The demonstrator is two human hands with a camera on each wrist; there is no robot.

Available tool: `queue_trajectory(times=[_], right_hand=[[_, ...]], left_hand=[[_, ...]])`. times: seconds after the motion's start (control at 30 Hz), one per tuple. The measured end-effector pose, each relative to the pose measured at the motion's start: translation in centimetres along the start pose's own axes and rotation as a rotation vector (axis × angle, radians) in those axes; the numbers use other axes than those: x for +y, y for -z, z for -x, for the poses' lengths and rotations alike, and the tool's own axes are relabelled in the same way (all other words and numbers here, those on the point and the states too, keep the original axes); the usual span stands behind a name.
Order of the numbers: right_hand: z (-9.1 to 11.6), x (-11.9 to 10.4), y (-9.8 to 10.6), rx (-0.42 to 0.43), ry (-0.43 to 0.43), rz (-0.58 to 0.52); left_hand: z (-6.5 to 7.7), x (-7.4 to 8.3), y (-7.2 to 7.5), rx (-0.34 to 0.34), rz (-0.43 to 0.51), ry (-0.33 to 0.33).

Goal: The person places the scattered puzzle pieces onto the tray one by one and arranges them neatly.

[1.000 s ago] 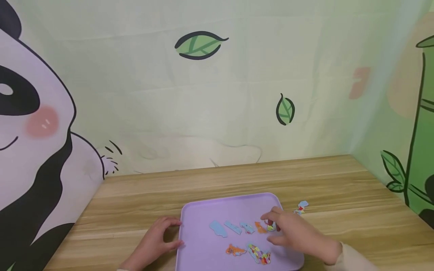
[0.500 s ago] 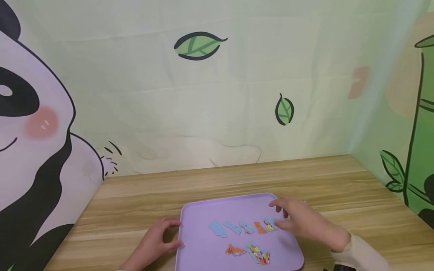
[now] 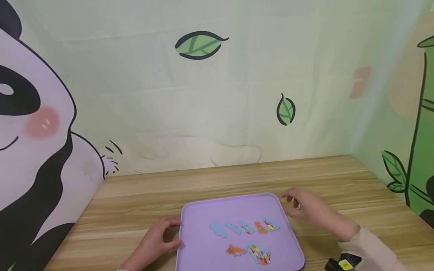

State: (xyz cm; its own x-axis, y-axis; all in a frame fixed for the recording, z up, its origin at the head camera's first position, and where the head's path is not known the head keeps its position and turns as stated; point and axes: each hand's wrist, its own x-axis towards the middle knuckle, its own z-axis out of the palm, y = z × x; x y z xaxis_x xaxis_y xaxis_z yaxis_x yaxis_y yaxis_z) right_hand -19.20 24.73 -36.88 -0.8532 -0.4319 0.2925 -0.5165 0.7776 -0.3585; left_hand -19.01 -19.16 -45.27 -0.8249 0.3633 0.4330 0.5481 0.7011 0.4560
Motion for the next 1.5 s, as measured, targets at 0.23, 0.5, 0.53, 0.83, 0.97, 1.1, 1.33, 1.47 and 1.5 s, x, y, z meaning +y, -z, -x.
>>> queue_trajectory(times=[0.23,0.5,0.53,0.83,0.97,1.1,1.33,1.47,1.5], right_hand=[[0.2,1.3,0.5,-0.026,-0.071,-0.015],[0.3,2.8,0.6,-0.024,-0.088,0.030],[0.2,3.0,0.6,-0.027,-0.086,0.032],[0.2,4.4,0.4,-0.009,-0.091,0.037],[0.4,5.0,0.2,-0.004,-0.091,0.036],[0.5,5.5,0.0,-0.023,-0.122,0.028],[0.7,5.7,-0.4,-0.048,-0.149,0.040],[0.9,6.0,-0.6,-0.049,-0.152,0.051],[0.9,6.0,-0.6,-0.049,-0.151,0.054]], left_hand=[[0.0,0.0,0.1,-0.009,0.007,0.009],[-0.1,-0.1,0.1,-0.021,0.013,0.027],[-0.1,0.0,0.1,-0.022,0.012,0.030],[-0.1,0.0,0.1,-0.027,-0.010,0.026],[-0.1,0.1,0.2,-0.038,-0.008,0.041],[0.0,0.0,0.2,-0.050,-0.008,0.060],[-0.1,0.0,0.3,-0.053,0.001,0.065],[-0.1,0.0,0.2,-0.059,-0.007,0.082],[-0.1,0.0,0.2,-0.060,-0.008,0.081]])
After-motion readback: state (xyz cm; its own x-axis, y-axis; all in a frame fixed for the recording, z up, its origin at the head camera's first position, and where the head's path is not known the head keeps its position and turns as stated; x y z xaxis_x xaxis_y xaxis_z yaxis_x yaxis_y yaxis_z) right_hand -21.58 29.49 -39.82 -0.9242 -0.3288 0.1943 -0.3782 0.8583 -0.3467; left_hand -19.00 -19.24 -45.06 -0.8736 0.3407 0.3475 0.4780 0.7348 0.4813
